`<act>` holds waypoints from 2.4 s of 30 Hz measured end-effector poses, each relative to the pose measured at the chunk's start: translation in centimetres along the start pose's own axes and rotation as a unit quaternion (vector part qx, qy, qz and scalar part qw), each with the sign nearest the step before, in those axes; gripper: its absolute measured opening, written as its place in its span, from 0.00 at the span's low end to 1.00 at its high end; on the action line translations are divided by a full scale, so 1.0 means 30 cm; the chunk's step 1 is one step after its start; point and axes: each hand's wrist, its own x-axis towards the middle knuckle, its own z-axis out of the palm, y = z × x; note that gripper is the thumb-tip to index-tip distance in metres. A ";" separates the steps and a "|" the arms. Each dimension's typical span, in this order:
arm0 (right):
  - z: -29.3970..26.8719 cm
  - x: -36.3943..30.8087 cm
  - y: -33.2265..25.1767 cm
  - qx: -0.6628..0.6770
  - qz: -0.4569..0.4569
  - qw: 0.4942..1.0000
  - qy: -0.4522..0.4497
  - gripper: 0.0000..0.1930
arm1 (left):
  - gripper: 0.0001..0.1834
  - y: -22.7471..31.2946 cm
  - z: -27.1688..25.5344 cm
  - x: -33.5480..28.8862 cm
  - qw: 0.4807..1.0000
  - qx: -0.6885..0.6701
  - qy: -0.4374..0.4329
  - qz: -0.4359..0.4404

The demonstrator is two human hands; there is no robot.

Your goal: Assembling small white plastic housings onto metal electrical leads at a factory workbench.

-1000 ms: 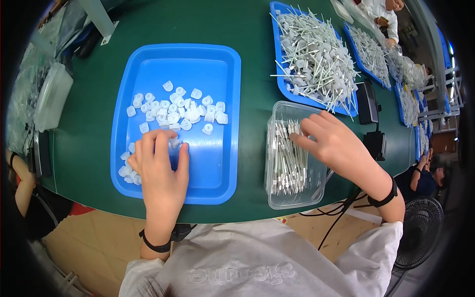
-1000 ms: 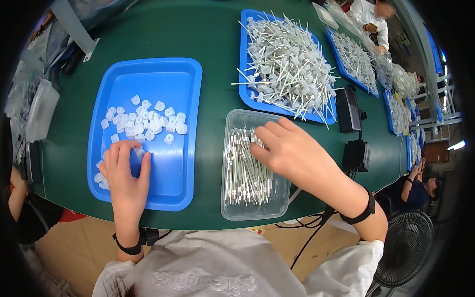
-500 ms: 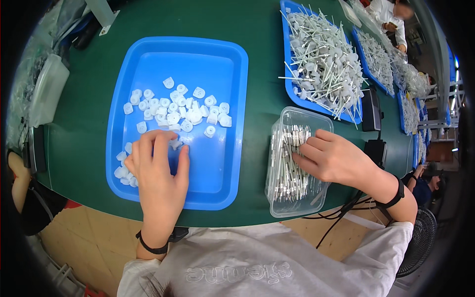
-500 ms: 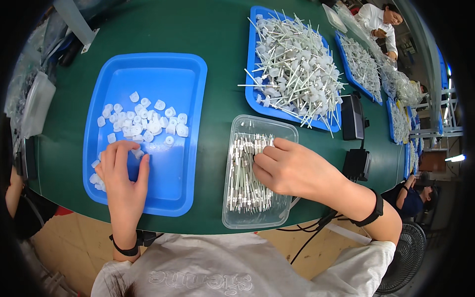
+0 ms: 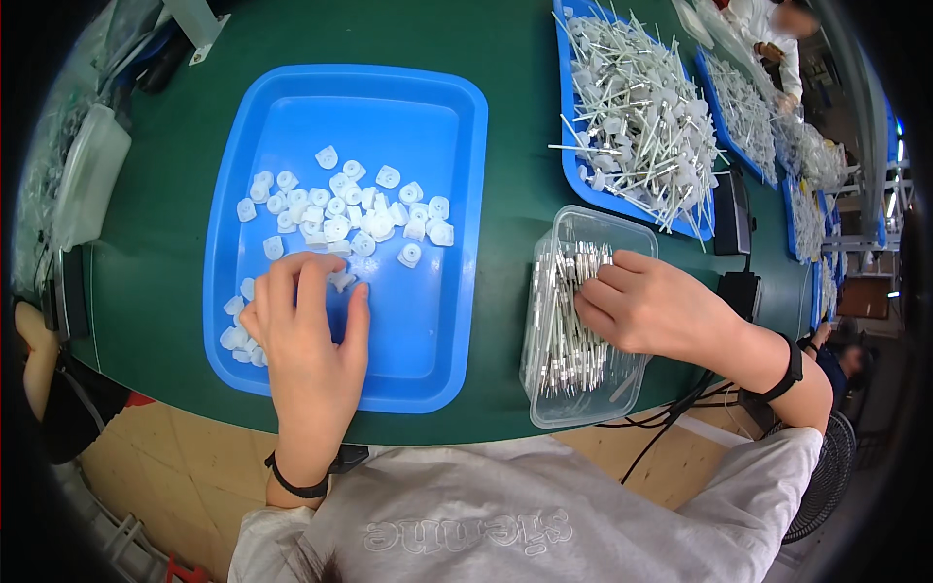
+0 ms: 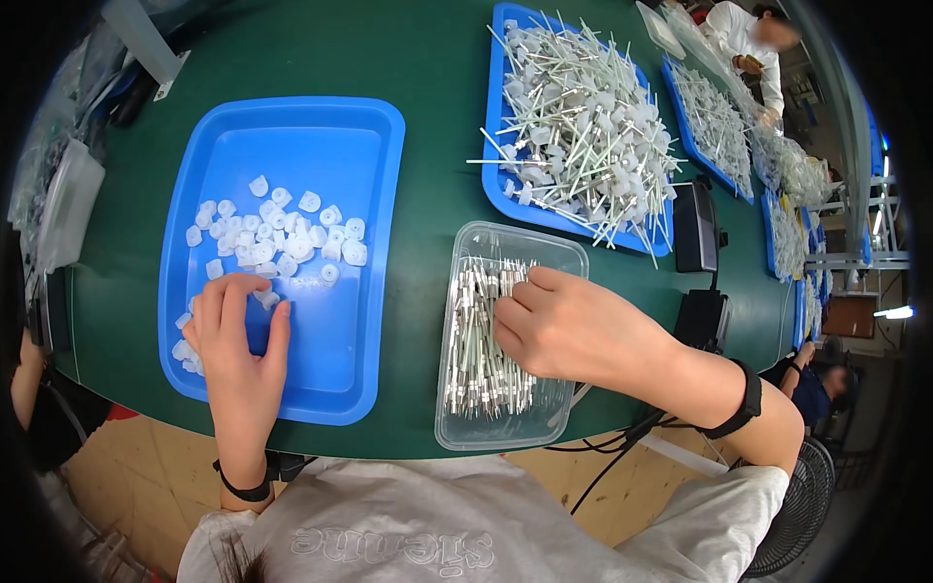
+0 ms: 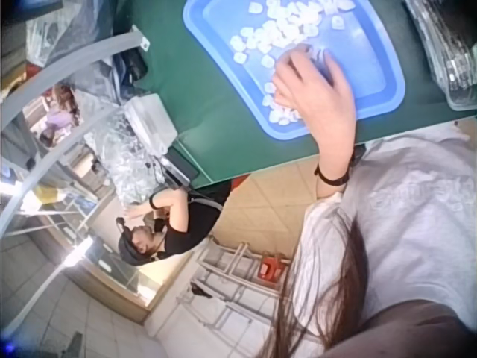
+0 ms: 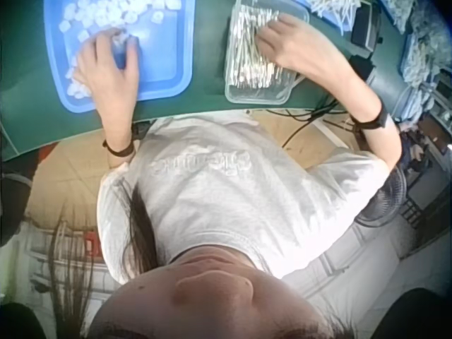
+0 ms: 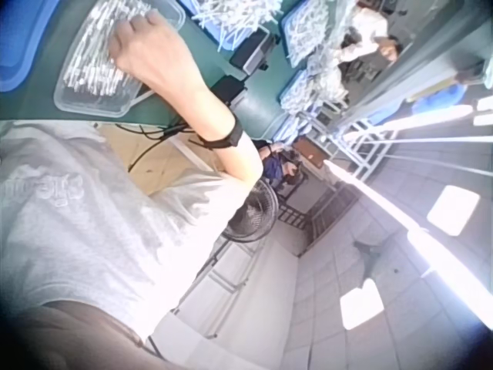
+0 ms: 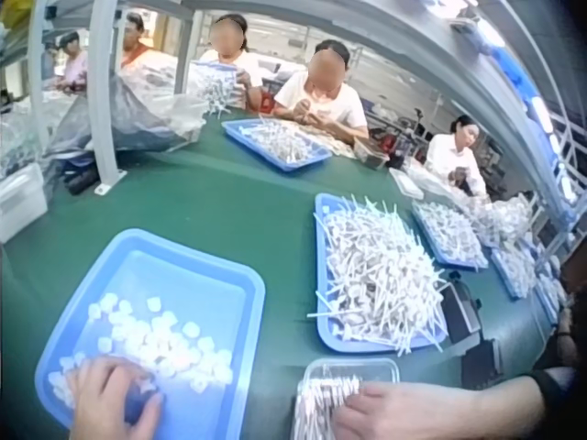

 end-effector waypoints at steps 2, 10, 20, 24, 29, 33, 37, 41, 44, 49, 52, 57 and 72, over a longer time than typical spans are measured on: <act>-0.002 0.009 0.000 0.003 -0.016 1.000 -0.001 0.05 | 0.13 -0.001 0.000 0.001 1.000 0.000 -0.001 0.001; 0.006 0.017 0.002 0.006 -0.048 0.999 0.018 0.05 | 0.13 -0.004 0.001 -0.001 1.000 -0.001 0.003 0.008; 0.016 -0.008 -0.005 -0.009 -0.061 0.998 0.020 0.06 | 0.13 -0.007 0.000 -0.006 1.000 -0.003 0.012 0.016; 0.016 -0.014 -0.004 -0.006 -0.068 0.998 0.011 0.06 | 0.12 -0.005 -0.002 -0.004 1.000 -0.003 0.011 0.020; -0.030 -0.036 -0.005 -0.006 -0.048 0.997 0.057 0.09 | 0.11 -0.012 0.000 -0.010 1.000 -0.002 0.008 0.016; -0.056 -0.049 -0.022 0.028 0.029 0.984 0.176 0.08 | 0.11 -0.009 0.000 -0.010 1.000 -0.007 0.010 0.019; -0.084 -0.049 -0.054 0.218 0.140 0.915 0.308 0.10 | 0.10 -0.012 -0.004 -0.011 0.999 -0.035 0.024 0.010; -0.105 -0.067 -0.121 0.387 0.259 0.785 0.409 0.11 | 0.10 -0.013 0.001 -0.005 0.996 -0.087 0.011 0.000; -0.074 -0.086 -0.169 0.544 0.310 0.617 0.477 0.09 | 0.10 -0.008 0.000 -0.004 0.994 -0.110 0.003 -0.011; -0.069 -0.072 -0.219 0.628 0.316 0.482 0.522 0.08 | 0.09 -0.010 -0.009 0.004 0.992 -0.125 -0.017 -0.022; -0.063 -0.065 -0.240 0.637 0.315 0.449 0.542 0.09 | 0.09 -0.001 -0.017 0.005 0.994 -0.102 -0.010 -0.022; -0.049 -0.052 -0.262 0.638 0.293 0.411 0.582 0.09 | 0.09 -0.005 -0.033 0.002 0.987 -0.147 -0.017 -0.059; -0.019 -0.023 -0.287 0.501 0.114 0.561 0.650 0.14 | 0.20 0.180 -0.058 -0.066 0.717 -0.672 -0.159 -0.095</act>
